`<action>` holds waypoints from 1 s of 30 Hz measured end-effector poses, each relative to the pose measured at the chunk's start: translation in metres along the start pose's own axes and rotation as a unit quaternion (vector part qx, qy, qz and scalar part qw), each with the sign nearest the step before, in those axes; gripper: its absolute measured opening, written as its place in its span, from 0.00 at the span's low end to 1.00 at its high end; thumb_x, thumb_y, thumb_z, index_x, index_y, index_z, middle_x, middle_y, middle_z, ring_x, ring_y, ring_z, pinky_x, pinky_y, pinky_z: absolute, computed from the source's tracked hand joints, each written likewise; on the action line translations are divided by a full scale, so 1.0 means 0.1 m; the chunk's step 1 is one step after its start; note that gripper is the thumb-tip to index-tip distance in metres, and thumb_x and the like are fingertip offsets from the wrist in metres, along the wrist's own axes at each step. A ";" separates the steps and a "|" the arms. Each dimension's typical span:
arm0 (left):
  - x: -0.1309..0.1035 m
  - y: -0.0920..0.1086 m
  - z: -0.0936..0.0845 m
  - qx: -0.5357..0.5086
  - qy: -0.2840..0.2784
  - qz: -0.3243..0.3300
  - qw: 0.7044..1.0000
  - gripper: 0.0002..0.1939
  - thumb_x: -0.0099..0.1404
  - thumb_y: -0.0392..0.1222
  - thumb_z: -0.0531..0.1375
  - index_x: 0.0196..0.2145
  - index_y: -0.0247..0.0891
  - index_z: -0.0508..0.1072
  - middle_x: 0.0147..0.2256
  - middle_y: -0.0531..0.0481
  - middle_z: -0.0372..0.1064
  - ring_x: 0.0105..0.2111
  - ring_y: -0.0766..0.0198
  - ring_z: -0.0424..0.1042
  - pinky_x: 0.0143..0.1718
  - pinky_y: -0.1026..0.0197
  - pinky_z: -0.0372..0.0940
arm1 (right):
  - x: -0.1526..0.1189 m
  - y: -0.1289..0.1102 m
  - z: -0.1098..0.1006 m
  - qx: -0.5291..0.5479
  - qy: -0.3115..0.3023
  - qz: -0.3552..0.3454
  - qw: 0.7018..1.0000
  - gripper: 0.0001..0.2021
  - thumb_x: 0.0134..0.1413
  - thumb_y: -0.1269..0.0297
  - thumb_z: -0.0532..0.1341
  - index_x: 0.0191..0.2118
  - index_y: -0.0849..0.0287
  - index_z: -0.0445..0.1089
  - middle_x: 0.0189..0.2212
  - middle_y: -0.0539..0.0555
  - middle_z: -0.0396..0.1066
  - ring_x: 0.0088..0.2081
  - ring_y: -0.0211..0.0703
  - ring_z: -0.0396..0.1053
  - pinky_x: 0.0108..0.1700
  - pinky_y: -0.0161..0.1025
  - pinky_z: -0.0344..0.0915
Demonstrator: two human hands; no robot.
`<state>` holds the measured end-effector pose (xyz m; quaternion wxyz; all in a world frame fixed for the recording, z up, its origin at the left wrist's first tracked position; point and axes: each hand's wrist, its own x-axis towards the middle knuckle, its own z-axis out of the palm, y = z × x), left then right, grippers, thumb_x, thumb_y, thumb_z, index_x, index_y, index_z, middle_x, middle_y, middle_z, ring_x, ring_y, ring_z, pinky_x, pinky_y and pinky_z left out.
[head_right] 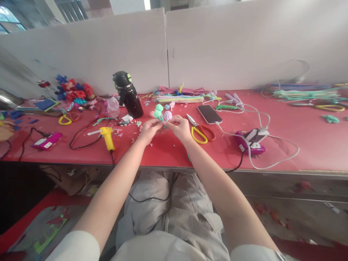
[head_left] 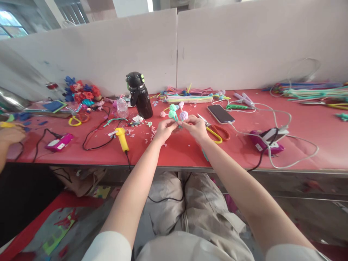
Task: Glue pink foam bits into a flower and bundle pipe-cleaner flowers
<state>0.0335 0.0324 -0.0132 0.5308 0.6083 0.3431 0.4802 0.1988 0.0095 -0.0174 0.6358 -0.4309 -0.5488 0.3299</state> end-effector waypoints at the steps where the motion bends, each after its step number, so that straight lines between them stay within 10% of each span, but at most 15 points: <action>1: 0.00 0.01 0.00 -0.002 -0.007 -0.005 1.000 0.24 0.53 0.60 0.75 0.32 0.36 0.78 0.32 0.48 0.79 0.33 0.56 0.80 0.42 0.51 0.77 | 0.00 0.01 0.00 -0.011 0.007 -0.006 1.000 0.27 0.35 0.36 0.77 0.24 0.56 0.76 0.30 0.51 0.72 0.33 0.40 0.67 0.38 0.41 0.65; 13: -0.04 0.03 -0.03 0.007 -0.091 0.026 0.996 0.27 0.54 0.65 0.74 0.32 0.36 0.76 0.29 0.52 0.71 0.29 0.66 0.70 0.36 0.61 0.67 | -0.03 0.02 -0.01 0.170 -0.069 0.121 0.976 0.26 0.27 0.45 0.82 0.26 0.56 0.72 0.29 0.49 0.72 0.32 0.39 0.69 0.41 0.41 0.68; 30: -0.02 0.02 0.03 0.075 -0.026 0.060 0.995 0.16 0.61 0.51 0.70 0.28 0.37 0.72 0.25 0.51 0.70 0.28 0.63 0.68 0.33 0.60 0.63 | -0.03 0.04 0.04 0.141 -0.091 0.149 0.975 0.25 0.28 0.47 0.82 0.26 0.56 0.72 0.24 0.48 0.69 0.26 0.36 0.61 0.32 0.40 0.60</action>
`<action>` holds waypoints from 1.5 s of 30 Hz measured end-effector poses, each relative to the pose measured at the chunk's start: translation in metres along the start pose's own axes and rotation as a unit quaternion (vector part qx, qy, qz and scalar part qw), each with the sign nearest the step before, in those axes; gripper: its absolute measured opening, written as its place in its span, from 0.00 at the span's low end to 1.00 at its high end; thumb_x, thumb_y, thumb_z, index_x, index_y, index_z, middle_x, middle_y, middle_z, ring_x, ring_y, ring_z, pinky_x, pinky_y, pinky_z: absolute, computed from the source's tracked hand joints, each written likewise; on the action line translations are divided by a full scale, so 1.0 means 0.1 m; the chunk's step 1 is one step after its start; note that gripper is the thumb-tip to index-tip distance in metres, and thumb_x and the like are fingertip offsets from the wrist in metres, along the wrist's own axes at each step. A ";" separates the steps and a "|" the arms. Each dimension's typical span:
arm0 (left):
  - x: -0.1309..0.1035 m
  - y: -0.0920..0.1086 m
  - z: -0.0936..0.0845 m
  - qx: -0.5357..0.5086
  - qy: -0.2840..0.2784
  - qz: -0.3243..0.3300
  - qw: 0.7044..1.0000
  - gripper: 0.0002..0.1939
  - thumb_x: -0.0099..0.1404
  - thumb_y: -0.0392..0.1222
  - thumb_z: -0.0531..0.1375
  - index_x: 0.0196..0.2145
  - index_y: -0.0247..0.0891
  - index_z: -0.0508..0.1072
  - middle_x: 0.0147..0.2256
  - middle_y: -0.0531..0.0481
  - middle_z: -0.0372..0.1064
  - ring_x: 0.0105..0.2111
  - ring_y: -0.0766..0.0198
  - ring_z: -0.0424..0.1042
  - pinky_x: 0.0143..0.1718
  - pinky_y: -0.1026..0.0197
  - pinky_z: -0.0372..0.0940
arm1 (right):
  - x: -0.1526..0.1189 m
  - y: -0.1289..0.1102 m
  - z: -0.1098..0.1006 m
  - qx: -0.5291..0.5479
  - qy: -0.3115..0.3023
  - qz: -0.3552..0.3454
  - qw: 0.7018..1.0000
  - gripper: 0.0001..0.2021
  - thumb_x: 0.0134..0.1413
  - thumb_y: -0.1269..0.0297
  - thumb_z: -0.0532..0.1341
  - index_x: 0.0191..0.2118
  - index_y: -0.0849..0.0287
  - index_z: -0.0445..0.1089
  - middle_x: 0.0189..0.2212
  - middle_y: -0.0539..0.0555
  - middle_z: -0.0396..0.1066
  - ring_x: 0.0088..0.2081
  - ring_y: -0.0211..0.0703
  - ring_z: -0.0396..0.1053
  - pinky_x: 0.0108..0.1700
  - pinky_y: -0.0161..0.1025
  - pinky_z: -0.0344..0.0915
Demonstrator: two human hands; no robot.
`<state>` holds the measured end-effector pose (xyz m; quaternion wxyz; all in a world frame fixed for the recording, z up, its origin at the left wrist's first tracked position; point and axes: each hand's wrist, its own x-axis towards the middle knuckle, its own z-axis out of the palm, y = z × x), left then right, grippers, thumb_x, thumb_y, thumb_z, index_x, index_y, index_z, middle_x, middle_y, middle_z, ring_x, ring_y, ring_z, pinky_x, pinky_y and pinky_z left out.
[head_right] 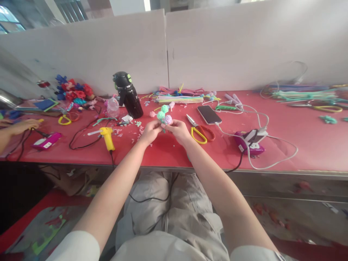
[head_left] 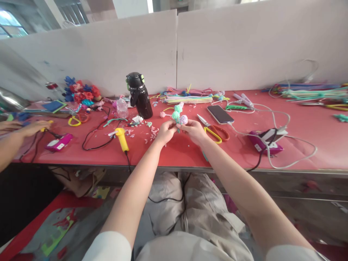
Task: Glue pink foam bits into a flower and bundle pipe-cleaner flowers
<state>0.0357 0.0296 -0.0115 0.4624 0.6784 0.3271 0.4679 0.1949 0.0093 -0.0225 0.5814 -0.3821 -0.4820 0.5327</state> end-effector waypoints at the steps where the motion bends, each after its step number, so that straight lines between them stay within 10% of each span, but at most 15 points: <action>1: 0.00 -0.01 0.00 -0.001 0.002 0.000 1.000 0.16 0.61 0.50 0.69 0.28 0.37 0.72 0.26 0.51 0.70 0.28 0.63 0.68 0.34 0.60 0.64 | 0.00 0.00 0.00 -0.006 -0.001 0.000 1.000 0.25 0.28 0.46 0.82 0.26 0.56 0.73 0.24 0.48 0.70 0.26 0.36 0.61 0.32 0.40 0.60; 15: 0.06 -0.10 -0.08 0.056 0.055 0.019 0.997 0.16 0.65 0.46 0.67 0.25 0.39 0.66 0.24 0.53 0.66 0.28 0.64 0.65 0.33 0.61 0.60 | -0.02 0.03 -0.01 -0.086 0.007 -0.042 0.995 0.28 0.34 0.37 0.77 0.30 0.57 0.77 0.27 0.53 0.77 0.30 0.44 0.72 0.40 0.46 0.74; 27: -0.01 -0.03 -0.06 0.073 0.027 0.030 0.997 0.15 0.67 0.45 0.66 0.26 0.39 0.68 0.25 0.51 0.69 0.28 0.62 0.68 0.35 0.59 0.62 | -0.03 0.03 -0.01 -0.202 0.047 -0.112 0.972 0.13 0.46 0.51 0.71 0.28 0.56 0.75 0.27 0.52 0.76 0.33 0.45 0.70 0.40 0.43 0.66; 45: 0.07 -0.17 -0.13 0.051 0.010 -0.026 0.998 0.20 0.65 0.54 0.67 0.26 0.39 0.68 0.23 0.53 0.65 0.25 0.64 0.64 0.31 0.61 0.62 | 0.03 0.04 0.00 -0.170 0.100 -0.099 0.975 0.29 0.32 0.40 0.78 0.30 0.53 0.66 0.26 0.48 0.69 0.30 0.41 0.65 0.38 0.42 0.65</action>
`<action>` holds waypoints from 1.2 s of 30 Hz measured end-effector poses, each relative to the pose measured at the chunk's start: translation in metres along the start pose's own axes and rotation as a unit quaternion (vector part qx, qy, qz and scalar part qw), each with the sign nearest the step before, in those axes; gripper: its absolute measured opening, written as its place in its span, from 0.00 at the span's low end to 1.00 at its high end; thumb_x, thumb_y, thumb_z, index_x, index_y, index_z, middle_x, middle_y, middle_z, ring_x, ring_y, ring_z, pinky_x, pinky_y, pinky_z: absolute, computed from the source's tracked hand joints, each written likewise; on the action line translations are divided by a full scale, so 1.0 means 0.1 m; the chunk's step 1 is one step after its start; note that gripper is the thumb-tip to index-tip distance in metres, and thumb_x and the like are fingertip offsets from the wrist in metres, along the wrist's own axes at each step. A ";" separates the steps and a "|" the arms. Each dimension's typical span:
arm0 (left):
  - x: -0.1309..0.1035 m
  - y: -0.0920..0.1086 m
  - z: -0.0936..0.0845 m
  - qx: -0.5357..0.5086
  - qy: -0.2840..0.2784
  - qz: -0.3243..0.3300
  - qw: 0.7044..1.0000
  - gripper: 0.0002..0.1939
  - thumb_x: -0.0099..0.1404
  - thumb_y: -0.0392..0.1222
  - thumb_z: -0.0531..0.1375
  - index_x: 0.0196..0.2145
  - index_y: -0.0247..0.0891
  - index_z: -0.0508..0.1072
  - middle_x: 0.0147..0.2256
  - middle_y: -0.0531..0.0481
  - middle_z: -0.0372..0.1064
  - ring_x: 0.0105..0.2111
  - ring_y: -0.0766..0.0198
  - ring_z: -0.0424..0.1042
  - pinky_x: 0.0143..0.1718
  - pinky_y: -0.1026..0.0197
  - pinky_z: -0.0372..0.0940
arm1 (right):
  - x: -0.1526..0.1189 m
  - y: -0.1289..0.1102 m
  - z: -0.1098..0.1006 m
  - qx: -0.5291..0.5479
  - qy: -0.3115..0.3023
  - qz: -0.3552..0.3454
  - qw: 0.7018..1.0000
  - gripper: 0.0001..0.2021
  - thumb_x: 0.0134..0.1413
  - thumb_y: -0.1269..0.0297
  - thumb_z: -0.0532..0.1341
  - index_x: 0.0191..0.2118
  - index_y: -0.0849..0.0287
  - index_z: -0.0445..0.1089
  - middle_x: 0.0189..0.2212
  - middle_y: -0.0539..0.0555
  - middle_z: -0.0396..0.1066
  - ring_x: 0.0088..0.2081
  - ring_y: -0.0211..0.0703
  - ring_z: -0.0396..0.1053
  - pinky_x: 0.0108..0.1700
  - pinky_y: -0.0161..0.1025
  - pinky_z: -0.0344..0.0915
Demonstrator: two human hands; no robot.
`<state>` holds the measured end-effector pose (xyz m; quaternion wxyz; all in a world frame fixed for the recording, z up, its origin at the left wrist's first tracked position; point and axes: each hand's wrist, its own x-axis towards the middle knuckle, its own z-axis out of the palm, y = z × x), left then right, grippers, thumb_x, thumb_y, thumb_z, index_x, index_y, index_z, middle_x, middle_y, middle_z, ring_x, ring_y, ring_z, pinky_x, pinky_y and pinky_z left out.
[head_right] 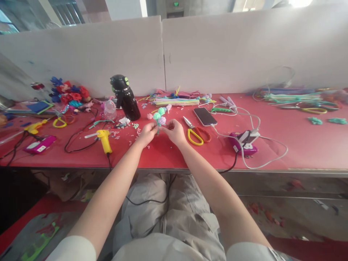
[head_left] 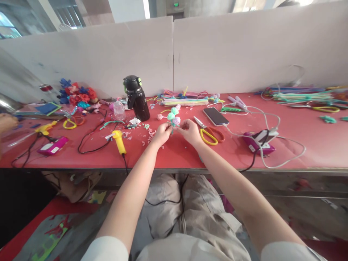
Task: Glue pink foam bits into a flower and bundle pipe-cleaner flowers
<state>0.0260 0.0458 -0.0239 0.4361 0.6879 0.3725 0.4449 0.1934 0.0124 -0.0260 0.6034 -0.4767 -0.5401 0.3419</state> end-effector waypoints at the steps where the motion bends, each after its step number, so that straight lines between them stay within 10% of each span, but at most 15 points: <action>1: 0.00 0.01 0.00 0.006 0.006 0.003 1.000 0.19 0.65 0.53 0.68 0.25 0.39 0.68 0.23 0.53 0.65 0.25 0.64 0.64 0.31 0.61 0.61 | 0.01 0.00 0.01 0.011 -0.003 0.005 1.000 0.29 0.31 0.41 0.78 0.31 0.53 0.66 0.27 0.48 0.70 0.31 0.41 0.66 0.39 0.42 0.66; 12: -0.05 0.10 0.03 0.045 0.057 0.035 0.997 0.13 0.63 0.47 0.66 0.27 0.38 0.72 0.25 0.51 0.71 0.29 0.61 0.70 0.36 0.59 0.65 | 0.06 0.01 -0.04 0.054 -0.027 0.053 0.997 0.25 0.44 0.46 0.72 0.42 0.53 0.65 0.34 0.50 0.78 0.34 0.43 0.77 0.42 0.43 0.75; 21: -0.02 -0.04 0.02 0.072 0.089 0.042 0.993 0.13 0.61 0.51 0.67 0.27 0.39 0.73 0.26 0.50 0.74 0.30 0.58 0.73 0.38 0.57 0.65 | 0.20 -0.04 -0.44 -0.167 -0.074 0.097 0.979 0.22 0.40 0.72 0.72 0.41 0.53 0.65 0.21 0.46 0.74 0.27 0.48 0.75 0.35 0.43 0.68; 36: -0.02 0.13 -0.02 -0.012 0.130 0.018 0.991 0.16 0.64 0.51 0.68 0.28 0.38 0.72 0.27 0.50 0.72 0.29 0.63 0.70 0.36 0.60 0.64 | 0.08 -0.37 -0.46 -0.484 -0.108 -0.006 0.868 0.08 0.66 0.66 0.62 0.46 0.58 0.79 0.49 0.65 0.77 0.53 0.58 0.74 0.50 0.44 0.67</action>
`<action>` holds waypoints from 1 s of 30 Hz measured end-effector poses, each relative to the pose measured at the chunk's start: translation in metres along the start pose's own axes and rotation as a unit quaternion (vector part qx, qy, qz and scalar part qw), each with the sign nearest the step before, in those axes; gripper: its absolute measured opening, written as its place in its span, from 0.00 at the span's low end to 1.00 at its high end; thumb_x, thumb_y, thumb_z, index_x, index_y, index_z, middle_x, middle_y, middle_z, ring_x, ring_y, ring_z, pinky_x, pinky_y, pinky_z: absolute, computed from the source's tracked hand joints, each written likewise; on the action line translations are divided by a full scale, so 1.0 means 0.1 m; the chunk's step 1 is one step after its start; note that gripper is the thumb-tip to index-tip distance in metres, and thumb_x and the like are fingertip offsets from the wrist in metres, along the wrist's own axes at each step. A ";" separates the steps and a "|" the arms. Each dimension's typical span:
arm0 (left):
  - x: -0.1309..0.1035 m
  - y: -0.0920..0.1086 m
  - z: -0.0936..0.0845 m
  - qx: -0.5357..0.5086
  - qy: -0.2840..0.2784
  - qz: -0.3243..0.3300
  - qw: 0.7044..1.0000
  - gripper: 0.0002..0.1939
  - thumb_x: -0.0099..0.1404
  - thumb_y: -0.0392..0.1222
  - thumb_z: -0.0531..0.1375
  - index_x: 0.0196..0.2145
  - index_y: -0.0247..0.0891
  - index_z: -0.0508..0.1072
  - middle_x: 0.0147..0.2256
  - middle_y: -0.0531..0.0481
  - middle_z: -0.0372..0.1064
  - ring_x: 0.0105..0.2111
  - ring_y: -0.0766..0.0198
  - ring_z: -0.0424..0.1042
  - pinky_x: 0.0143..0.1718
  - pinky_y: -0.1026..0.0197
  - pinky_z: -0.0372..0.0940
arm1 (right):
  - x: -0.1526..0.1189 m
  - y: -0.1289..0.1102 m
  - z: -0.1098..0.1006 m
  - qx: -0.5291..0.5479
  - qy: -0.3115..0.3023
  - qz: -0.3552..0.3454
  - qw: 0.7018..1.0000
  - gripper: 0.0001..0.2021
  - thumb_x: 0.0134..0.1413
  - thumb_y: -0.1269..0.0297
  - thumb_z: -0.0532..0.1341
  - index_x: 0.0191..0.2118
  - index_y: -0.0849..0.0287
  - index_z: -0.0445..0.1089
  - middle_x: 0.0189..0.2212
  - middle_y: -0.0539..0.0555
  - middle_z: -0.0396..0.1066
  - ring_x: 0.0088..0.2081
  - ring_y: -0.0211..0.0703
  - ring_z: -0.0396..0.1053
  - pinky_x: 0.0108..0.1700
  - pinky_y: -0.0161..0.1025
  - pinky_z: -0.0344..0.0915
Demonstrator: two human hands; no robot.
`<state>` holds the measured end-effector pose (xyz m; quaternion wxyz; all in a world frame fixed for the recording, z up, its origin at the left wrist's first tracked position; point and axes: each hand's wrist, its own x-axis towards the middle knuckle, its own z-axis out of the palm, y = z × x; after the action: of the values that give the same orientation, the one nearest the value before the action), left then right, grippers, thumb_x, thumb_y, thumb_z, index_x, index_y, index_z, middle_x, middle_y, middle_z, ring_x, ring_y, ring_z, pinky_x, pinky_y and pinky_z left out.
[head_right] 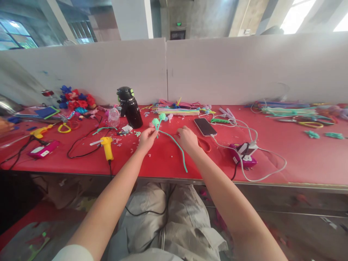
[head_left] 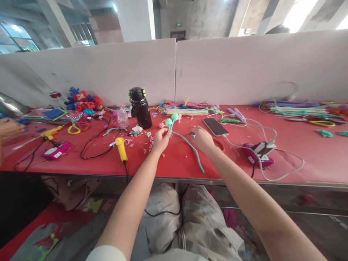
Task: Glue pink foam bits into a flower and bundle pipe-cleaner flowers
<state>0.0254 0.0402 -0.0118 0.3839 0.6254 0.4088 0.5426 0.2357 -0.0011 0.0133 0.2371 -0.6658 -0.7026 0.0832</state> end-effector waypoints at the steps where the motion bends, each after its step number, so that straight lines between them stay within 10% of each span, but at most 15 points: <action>1: 0.00 0.01 0.00 -0.007 0.002 -0.004 1.000 0.15 0.64 0.50 0.68 0.28 0.38 0.72 0.27 0.50 0.72 0.29 0.63 0.70 0.36 0.60 0.65 | 0.01 -0.05 0.02 -0.010 -0.012 -0.013 1.000 0.09 0.68 0.62 0.62 0.45 0.57 0.80 0.50 0.64 0.77 0.54 0.57 0.74 0.52 0.43 0.66; 13: -0.03 0.05 0.00 -0.058 0.020 -0.032 0.998 0.13 0.61 0.44 0.68 0.24 0.39 0.71 0.23 0.52 0.71 0.26 0.64 0.67 0.33 0.61 0.62 | 0.29 -0.39 0.29 0.031 -0.077 0.049 0.995 0.09 0.59 0.76 0.63 0.42 0.64 0.79 0.51 0.70 0.78 0.55 0.61 0.75 0.53 0.46 0.67; 18: 0.00 0.00 0.02 -0.067 0.015 -0.038 0.997 0.14 0.61 0.46 0.69 0.26 0.39 0.71 0.23 0.53 0.69 0.26 0.65 0.67 0.33 0.61 0.62 | 0.30 -0.30 0.22 0.190 -0.044 0.077 0.978 0.16 0.57 0.78 0.59 0.50 0.63 0.73 0.37 0.61 0.80 0.36 0.48 0.78 0.39 0.39 0.69; 23: 0.00 0.00 0.03 -0.054 -0.022 -0.035 0.998 0.15 0.59 0.49 0.71 0.26 0.38 0.71 0.23 0.53 0.70 0.25 0.64 0.67 0.34 0.60 0.63 | 0.26 -0.29 0.24 0.382 -0.011 0.060 0.922 0.08 0.61 0.65 0.57 0.38 0.60 0.73 0.30 0.53 0.74 0.23 0.35 0.68 0.29 0.34 0.64; 30: -0.07 0.03 0.05 0.001 -0.089 -0.025 0.996 0.14 0.59 0.48 0.69 0.24 0.38 0.73 0.24 0.51 0.72 0.28 0.62 0.69 0.36 0.59 0.64 | 0.18 -0.30 0.47 0.519 0.035 0.018 0.854 0.27 0.47 0.34 0.66 0.28 0.56 0.70 0.19 0.45 0.60 0.22 0.35 0.57 0.27 0.36 0.57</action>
<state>0.0299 0.0325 -0.0118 0.4313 0.6610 0.3889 0.4751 0.1883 0.0226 -0.0108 0.5711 -0.4609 -0.5368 0.4163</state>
